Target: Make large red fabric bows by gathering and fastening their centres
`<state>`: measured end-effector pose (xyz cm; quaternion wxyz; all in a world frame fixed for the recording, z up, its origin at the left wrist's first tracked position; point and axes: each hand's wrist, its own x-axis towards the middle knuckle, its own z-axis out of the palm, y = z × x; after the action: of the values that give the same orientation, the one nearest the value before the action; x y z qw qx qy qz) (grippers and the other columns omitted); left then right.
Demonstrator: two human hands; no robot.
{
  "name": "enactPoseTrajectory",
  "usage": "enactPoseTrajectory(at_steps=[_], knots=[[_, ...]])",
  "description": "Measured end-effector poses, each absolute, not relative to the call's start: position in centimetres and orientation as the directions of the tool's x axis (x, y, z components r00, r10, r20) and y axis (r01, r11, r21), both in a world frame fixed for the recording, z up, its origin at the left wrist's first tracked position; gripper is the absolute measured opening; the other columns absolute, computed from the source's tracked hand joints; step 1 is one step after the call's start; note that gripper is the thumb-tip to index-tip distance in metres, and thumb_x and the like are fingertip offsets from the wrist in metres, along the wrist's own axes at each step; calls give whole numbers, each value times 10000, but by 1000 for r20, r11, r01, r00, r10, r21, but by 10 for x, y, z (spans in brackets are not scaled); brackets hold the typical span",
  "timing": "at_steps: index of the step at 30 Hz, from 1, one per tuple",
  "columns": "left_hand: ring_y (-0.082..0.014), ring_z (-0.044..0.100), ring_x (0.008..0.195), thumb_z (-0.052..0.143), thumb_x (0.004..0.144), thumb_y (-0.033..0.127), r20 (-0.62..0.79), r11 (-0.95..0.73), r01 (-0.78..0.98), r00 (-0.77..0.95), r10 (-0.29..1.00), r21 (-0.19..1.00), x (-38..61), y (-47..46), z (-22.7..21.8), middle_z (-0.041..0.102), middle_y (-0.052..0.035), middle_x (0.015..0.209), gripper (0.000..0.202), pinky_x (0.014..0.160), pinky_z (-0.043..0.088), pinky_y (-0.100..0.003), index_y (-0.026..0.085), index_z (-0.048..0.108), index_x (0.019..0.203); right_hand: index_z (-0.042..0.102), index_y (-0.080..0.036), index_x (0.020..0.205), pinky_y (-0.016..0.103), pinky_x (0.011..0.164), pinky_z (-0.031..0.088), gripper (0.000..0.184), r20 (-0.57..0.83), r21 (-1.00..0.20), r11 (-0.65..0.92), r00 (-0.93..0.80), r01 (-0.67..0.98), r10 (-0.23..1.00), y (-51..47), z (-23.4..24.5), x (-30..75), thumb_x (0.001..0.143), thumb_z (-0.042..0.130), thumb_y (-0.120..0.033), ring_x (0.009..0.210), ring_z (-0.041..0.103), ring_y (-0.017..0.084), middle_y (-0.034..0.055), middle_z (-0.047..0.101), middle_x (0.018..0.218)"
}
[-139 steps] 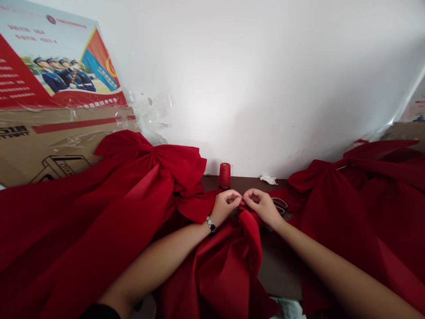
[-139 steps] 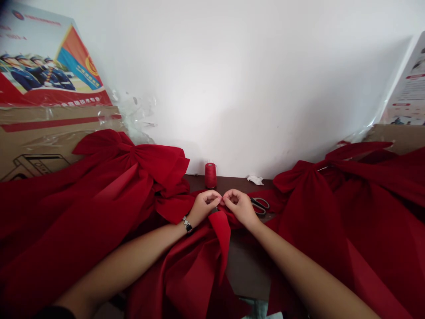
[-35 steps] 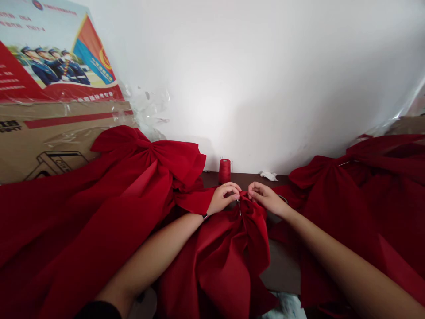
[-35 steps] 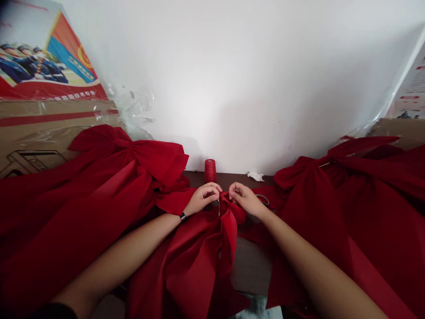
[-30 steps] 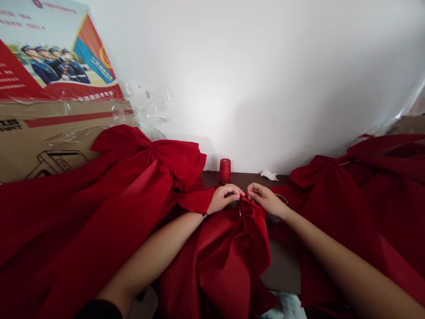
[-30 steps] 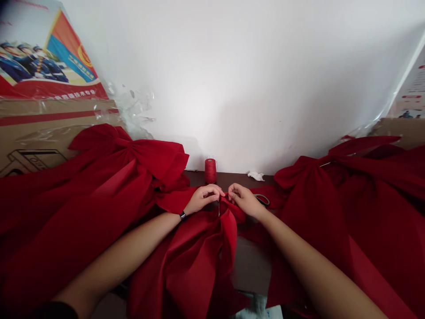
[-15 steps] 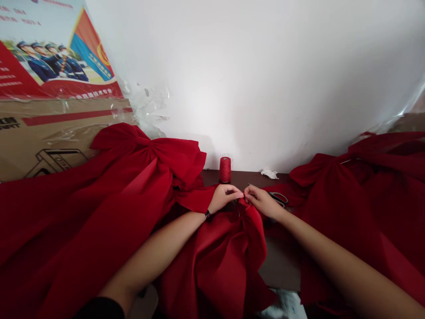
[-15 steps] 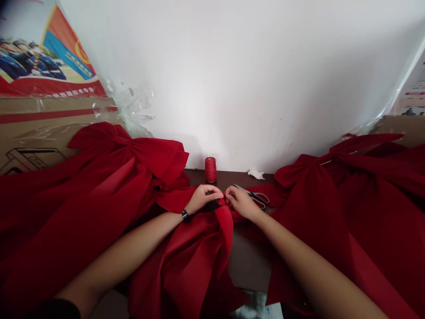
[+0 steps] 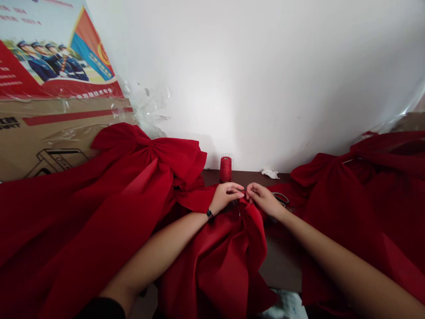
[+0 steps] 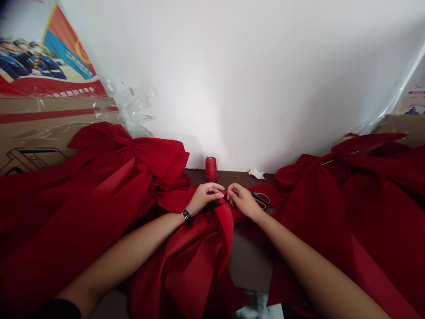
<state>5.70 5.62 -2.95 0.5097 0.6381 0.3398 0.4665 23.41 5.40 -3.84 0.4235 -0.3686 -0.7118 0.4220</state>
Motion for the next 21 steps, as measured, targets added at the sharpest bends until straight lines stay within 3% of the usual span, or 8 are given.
enactPoseTrajectory(at_steps=[5, 11, 17, 21], knots=[[-173, 650, 717, 785, 562, 316, 157, -128, -105, 337, 928, 986, 59, 52, -29, 720, -96, 777, 372, 718, 474, -278, 86, 692, 840, 445, -184, 786, 240, 536, 395, 295, 340, -907, 406, -376, 111, 862, 48, -30, 233, 838, 492, -471, 550, 467, 97, -14, 506, 668], [-152, 635, 701, 782, 563, 293, 150, -117, -110, 363, 920, 987, 60, 49, -25, 720, -76, 757, 308, 726, 462, -261, 92, 711, 785, 451, -188, 812, 241, 554, 378, 223, 442, -842, 522, -383, 134, 811, 40, -22, 232, 890, 450, -397, 576, 448, 111, -9, 489, 668], [-162, 631, 717, 779, 569, 299, 182, -169, -68, 389, 903, 983, 59, 49, -24, 720, -78, 781, 315, 713, 458, -261, 96, 715, 801, 494, -186, 769, 287, 695, 406, 215, 597, -639, 710, -390, 297, 701, 40, -14, 234, 890, 450, -358, 784, 489, 172, 54, 506, 841], [-156, 619, 692, 759, 601, 318, 231, -244, -23, 419, 878, 969, 61, 49, -22, 717, -65, 766, 289, 691, 452, -254, 100, 715, 785, 513, -189, 774, 301, 730, 412, 205, 606, -630, 724, -406, 280, 684, 40, -11, 232, 883, 468, -357, 832, 497, 184, 67, 507, 905]])
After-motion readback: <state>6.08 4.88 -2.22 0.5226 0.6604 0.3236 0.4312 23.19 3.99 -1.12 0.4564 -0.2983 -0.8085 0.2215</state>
